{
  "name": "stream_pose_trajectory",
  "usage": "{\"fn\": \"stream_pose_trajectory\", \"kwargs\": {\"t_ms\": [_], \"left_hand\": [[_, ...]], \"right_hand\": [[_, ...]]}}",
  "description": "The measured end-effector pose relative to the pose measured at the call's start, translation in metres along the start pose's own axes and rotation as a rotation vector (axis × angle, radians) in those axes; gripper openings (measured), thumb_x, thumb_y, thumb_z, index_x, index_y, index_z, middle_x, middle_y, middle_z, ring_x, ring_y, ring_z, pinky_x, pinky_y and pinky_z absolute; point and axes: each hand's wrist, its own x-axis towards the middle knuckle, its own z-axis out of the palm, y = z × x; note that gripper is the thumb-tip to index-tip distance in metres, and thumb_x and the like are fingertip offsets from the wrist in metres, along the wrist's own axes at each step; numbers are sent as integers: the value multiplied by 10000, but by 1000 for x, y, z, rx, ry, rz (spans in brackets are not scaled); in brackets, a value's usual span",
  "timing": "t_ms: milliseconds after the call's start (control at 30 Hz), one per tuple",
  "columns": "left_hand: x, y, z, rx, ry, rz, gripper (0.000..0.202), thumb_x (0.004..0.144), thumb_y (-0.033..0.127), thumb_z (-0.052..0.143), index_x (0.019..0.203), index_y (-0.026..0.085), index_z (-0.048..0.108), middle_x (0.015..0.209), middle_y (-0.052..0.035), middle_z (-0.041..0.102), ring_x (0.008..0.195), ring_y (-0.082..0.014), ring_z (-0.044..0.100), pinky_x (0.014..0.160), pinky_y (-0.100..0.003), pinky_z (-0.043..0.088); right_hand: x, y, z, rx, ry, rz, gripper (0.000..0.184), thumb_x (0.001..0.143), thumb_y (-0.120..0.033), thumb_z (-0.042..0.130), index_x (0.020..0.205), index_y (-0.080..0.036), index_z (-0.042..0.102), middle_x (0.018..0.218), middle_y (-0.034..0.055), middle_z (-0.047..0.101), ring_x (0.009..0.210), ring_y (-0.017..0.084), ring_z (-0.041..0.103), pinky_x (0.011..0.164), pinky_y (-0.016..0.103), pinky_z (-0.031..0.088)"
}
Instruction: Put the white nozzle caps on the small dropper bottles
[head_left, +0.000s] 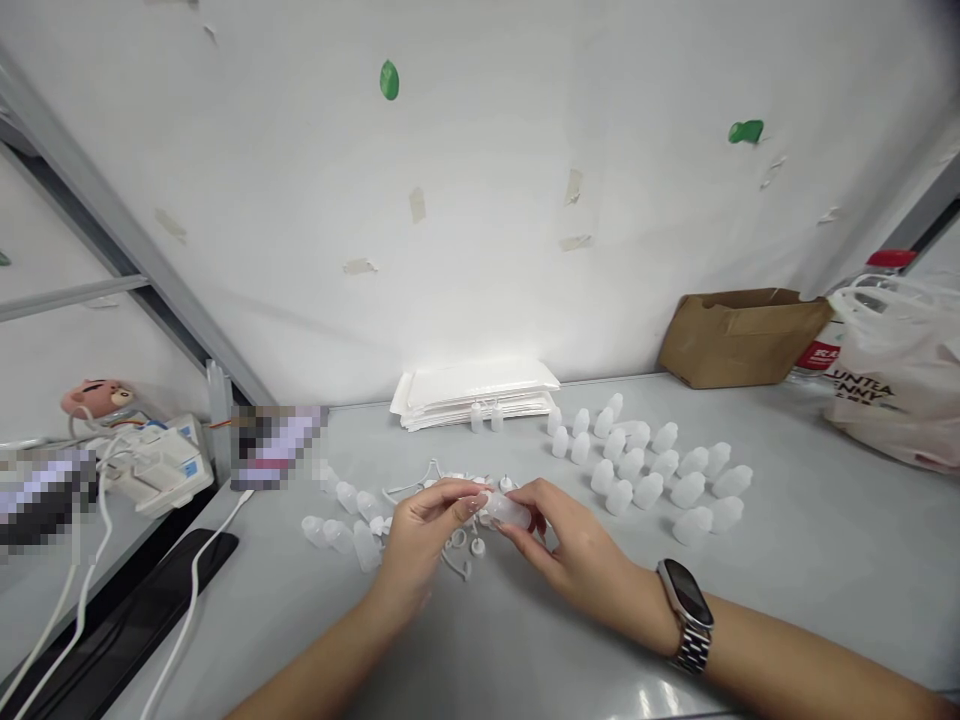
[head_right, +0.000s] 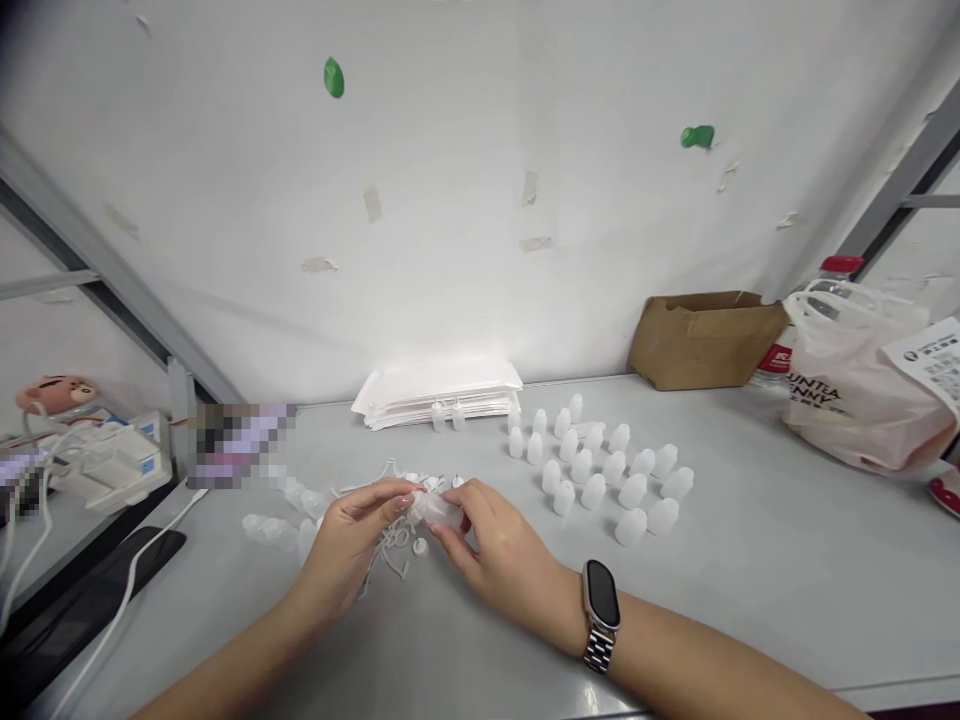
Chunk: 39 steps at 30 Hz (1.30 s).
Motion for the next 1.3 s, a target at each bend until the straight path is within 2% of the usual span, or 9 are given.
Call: {"fn": "stream_pose_trajectory", "kwargs": {"t_ms": [167, 433, 767, 933, 1033, 1100, 1167, 1233, 1300], "left_hand": [[-2, 4, 2, -4, -3, -27, 113, 630, 282, 728, 711, 207, 705, 812, -14, 678, 778, -155, 595, 695, -227, 469], [-11, 0, 7, -17, -28, 49, 83, 686, 294, 696, 739, 231, 710, 855, -6, 632, 875, -148, 562, 747, -210, 451], [-19, -1, 13, -51, 47, 78, 86, 683, 300, 699, 694, 217, 717, 843, -16, 627, 882, -160, 568, 806, -258, 456], [-19, -4, 16, -12, 47, 114, 95, 699, 309, 684, 739, 233, 725, 850, -17, 639, 952, -176, 565, 863, -272, 441], [-16, -3, 14, -8, 31, 123, 104, 704, 316, 678, 743, 233, 728, 874, -26, 646, 993, -196, 562, 879, -289, 437], [-15, 0, 13, -10, 38, 113, 109, 699, 322, 680, 727, 228, 729, 864, -30, 648, 1006, -210, 560, 876, -300, 439], [-14, 2, 12, -24, 60, 101, 110, 684, 325, 692, 705, 223, 728, 841, -30, 649, 1014, -220, 555, 872, -307, 438], [-13, 2, 11, -46, 93, 91, 123, 682, 335, 692, 701, 219, 728, 845, -33, 656, 1017, -224, 551, 873, -313, 433], [-13, 2, 11, -69, 104, 69, 147, 694, 348, 679, 715, 212, 731, 870, -42, 665, 1015, -227, 547, 884, -324, 422]], "right_hand": [[-2, 2, 1, -31, 66, -99, 137, 863, -189, 489, 986, -133, 473, 794, 67, 546, 673, 145, 522, 601, 273, 475], [1, -1, 0, -266, 196, -382, 215, 840, -111, 501, 1049, -83, 456, 781, 118, 601, 693, 186, 543, 546, 294, 485], [-2, 0, -1, -507, 168, -550, 271, 818, -36, 506, 1089, -29, 494, 759, 135, 643, 718, 219, 579, 528, 314, 461], [-2, -4, 3, -301, 174, -439, 223, 838, -60, 478, 1058, -68, 514, 736, 108, 626, 674, 186, 542, 542, 303, 455], [3, -11, 1, 81, 112, -98, 91, 855, -174, 505, 908, -121, 556, 690, 56, 595, 630, 149, 524, 563, 286, 465], [8, -16, -1, 402, -16, 193, 150, 851, -285, 525, 800, -146, 549, 630, 13, 563, 554, 116, 511, 518, 252, 463], [12, -19, -1, 620, -121, 357, 204, 832, -351, 542, 794, -150, 550, 603, -12, 548, 509, 98, 504, 485, 228, 462], [12, -19, 0, 600, -87, 335, 205, 809, -349, 577, 872, -154, 569, 664, 0, 579, 565, 108, 536, 541, 241, 484], [7, -16, 4, 390, 41, 173, 210, 811, -298, 586, 971, -164, 563, 750, 25, 604, 653, 130, 558, 623, 271, 494]]}}
